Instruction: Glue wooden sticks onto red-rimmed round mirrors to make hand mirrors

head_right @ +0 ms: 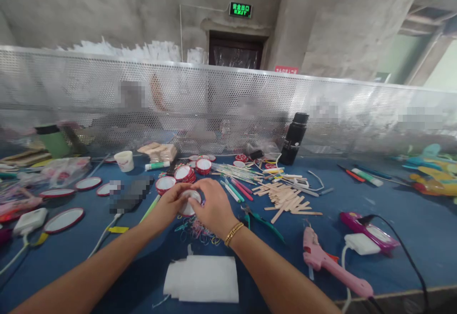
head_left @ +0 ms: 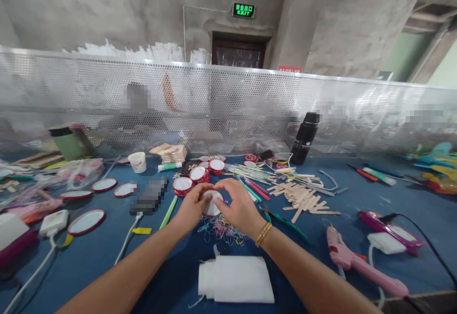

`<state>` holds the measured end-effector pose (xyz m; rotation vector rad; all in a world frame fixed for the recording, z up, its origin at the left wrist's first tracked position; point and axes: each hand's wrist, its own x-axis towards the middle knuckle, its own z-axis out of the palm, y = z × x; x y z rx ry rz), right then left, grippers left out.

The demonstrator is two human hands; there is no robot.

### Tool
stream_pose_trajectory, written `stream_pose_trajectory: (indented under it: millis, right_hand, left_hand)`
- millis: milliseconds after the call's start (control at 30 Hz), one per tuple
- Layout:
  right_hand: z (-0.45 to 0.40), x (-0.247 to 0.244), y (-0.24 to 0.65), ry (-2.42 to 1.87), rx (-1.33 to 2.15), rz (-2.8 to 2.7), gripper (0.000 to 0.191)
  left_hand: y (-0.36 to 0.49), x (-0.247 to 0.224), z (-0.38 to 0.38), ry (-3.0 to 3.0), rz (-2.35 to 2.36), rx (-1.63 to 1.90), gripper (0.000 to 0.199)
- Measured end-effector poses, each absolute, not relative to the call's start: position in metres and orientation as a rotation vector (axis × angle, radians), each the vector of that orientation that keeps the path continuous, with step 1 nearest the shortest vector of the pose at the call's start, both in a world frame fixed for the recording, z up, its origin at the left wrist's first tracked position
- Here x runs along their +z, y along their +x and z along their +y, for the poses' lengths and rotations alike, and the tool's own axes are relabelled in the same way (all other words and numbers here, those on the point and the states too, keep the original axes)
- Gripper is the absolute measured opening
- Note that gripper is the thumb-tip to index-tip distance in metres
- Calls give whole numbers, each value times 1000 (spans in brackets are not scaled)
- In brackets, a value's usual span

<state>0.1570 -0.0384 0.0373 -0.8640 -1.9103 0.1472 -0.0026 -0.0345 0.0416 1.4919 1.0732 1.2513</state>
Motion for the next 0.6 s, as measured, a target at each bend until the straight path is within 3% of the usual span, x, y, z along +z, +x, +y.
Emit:
stream_pose_trajectory:
  millis: [100,367,600]
  right_hand:
    - [-37,35,159,-1046,280,-1919,30]
    - [-35,35,156,-969,713,-1896,6]
    - [-26,32,162,-1025,738,-1752,8]
  left_hand:
    - [-5,41,-32,1667,1179,1260,24]
    - [-12,42,-28,1992,1188,1462,15]
    - [-17,45,-30,1974,1179,1667,27]
